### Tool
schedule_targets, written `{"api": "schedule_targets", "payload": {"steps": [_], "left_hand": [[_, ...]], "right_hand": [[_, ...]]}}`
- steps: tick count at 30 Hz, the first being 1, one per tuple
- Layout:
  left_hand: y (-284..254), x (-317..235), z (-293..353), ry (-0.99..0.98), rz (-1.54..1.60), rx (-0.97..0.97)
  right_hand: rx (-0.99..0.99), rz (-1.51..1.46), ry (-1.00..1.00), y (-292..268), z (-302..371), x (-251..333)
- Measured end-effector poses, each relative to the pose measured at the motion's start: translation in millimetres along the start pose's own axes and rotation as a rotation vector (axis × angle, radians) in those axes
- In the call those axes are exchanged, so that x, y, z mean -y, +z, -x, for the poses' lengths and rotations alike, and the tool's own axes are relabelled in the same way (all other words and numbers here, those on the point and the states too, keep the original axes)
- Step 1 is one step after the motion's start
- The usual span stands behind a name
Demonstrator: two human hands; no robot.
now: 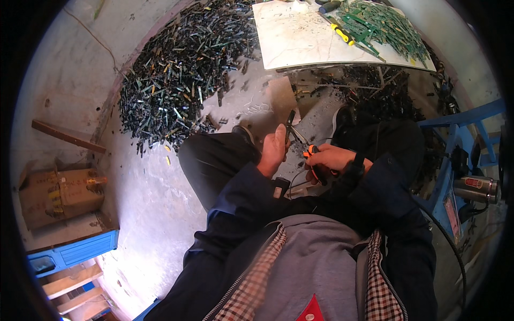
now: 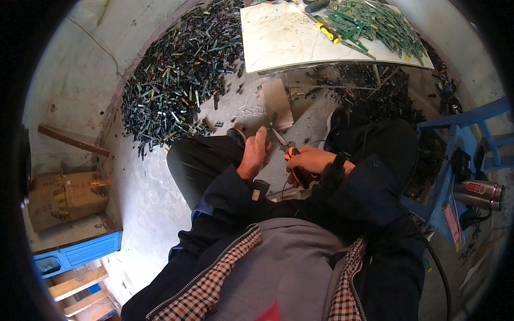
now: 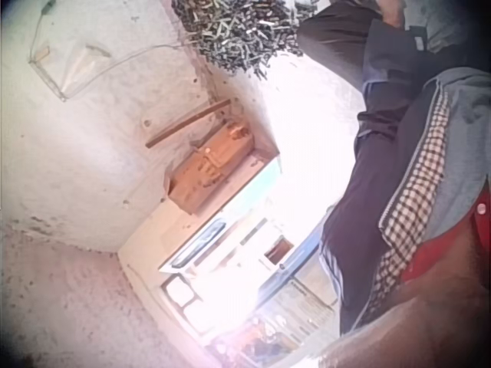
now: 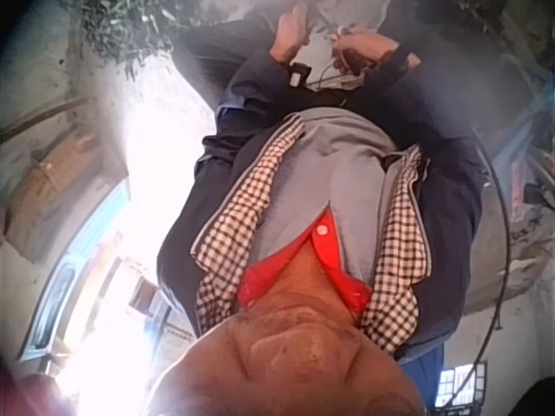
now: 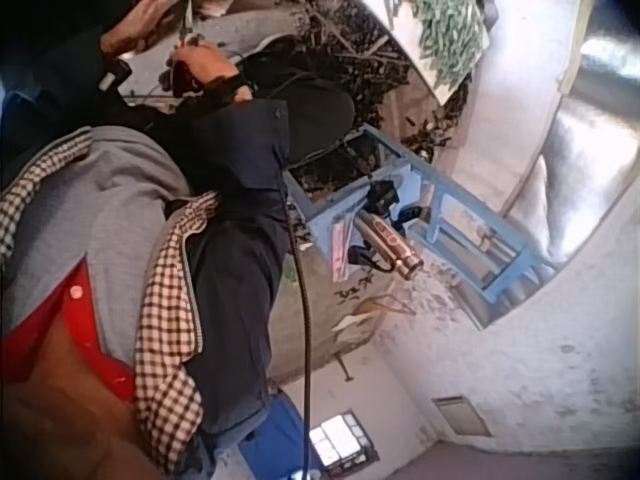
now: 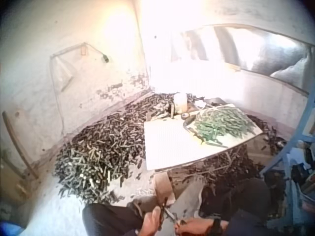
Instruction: The person sits on the floor and uses a screwdriver and pliers to disassemble small green circuit boards. They pry off components and strip wires, dropping the separated pieces onto a large pile on the floor.
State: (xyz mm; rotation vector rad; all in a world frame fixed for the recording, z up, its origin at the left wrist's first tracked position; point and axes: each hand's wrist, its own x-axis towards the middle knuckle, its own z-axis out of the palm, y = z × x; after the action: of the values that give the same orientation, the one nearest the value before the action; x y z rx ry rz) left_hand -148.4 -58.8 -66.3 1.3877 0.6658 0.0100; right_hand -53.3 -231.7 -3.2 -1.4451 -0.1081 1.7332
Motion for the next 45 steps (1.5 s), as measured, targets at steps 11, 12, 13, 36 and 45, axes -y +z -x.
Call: {"api": "schedule_targets", "payload": {"steps": [11,12,13,36,45], "left_hand": [[1.1,5.4,-2.7,0.226,-0.244,-0.073],[1.3,4.1,-1.9,0.227,-0.274,-0.075],[0.8,5.1,-2.5,0.216,-0.3,-0.075],[-5.2,-2.5,4.7,0.198,-0.393,0.055],[-2.7,-10.1,6.9,-0.063,-0.189,0.157]], "right_hand": [[-0.069,-0.001,0.052,6.7,11.6,7.4],[-0.075,0.016,0.047,5.5,11.2,6.9],[-0.082,0.033,0.043,4.9,11.1,6.3],[0.092,-0.061,0.017,-4.6,17.5,3.8],[-0.101,0.413,-0.127,-11.4,-0.8,-11.0]]}}
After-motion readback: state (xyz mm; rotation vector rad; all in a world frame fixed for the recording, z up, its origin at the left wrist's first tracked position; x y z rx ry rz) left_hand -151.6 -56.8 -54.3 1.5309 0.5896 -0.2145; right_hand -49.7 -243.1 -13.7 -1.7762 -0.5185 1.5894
